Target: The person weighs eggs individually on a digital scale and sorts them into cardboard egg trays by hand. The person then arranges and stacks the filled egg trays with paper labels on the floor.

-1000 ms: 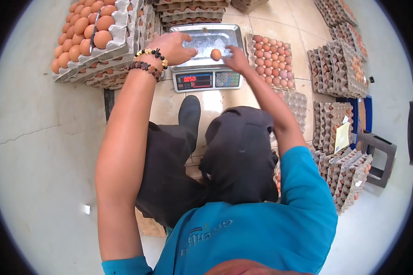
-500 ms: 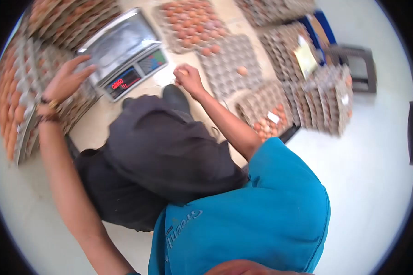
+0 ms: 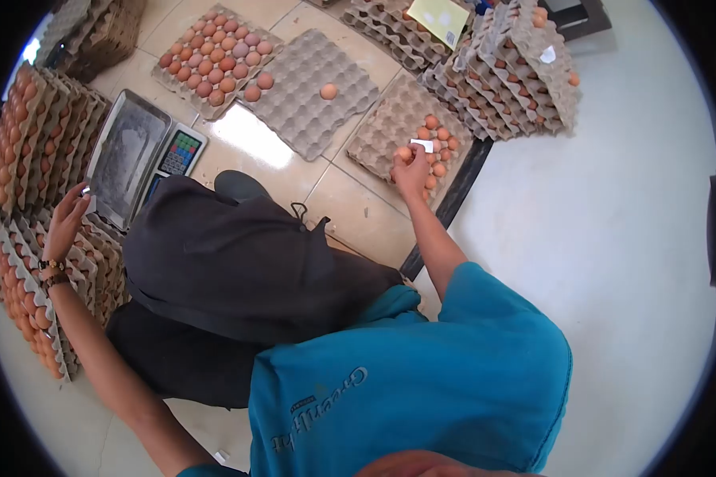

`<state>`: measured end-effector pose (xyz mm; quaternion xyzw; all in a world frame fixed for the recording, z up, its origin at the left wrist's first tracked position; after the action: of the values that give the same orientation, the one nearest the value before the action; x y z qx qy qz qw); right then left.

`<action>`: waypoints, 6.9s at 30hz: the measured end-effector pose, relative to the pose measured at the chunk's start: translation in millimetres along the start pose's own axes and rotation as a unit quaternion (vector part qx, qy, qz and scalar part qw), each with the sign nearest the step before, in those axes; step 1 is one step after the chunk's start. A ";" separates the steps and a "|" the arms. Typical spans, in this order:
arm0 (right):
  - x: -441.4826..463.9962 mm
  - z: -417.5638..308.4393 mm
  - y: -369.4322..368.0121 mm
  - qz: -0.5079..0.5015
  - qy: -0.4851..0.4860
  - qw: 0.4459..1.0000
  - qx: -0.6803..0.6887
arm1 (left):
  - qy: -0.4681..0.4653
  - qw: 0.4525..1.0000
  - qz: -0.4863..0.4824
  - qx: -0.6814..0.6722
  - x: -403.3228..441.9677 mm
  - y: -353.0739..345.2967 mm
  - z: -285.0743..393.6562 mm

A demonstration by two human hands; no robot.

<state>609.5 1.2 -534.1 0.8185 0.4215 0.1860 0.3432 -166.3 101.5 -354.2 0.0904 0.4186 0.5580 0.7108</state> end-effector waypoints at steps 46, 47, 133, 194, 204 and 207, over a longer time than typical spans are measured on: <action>52.3 -153.0 -320.9 -0.421 -0.103 0.871 0.230 | -0.001 0.999 0.040 -0.024 -138.4 -46.1 78.0; 56.5 -163.8 -313.2 -0.380 -0.009 0.918 0.113 | 0.037 0.999 0.012 -0.009 -141.5 -50.2 70.2; -178.9 -474.6 -502.0 -0.491 0.306 0.809 -0.107 | -0.006 0.995 0.082 0.055 -162.0 -27.3 66.6; -178.7 -484.0 -450.1 -0.209 0.608 0.740 -0.197 | 0.091 0.994 0.048 0.036 -153.9 -21.1 63.6; -113.2 -270.8 -265.3 -0.191 0.331 0.924 0.002 | 0.021 0.997 0.050 0.052 -148.1 -31.3 87.0; -82.2 -213.1 -241.4 -0.182 0.259 0.946 -0.066 | 0.029 0.997 0.042 0.050 -145.6 -32.2 91.2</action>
<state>299.9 119.1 -560.7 0.6271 0.6240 0.3534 0.3039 -83.6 -5.7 -243.7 0.1274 0.4622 0.5684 0.6686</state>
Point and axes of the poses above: each hand's wrist, its own x-axis towards the middle knuckle, its own y-axis out of the back of the hand, z = x × y, the point moved 10 cm from there along x, towards the middle knuckle, and after that the axes turned 6 degrees about -x, right-handed, at the moved point
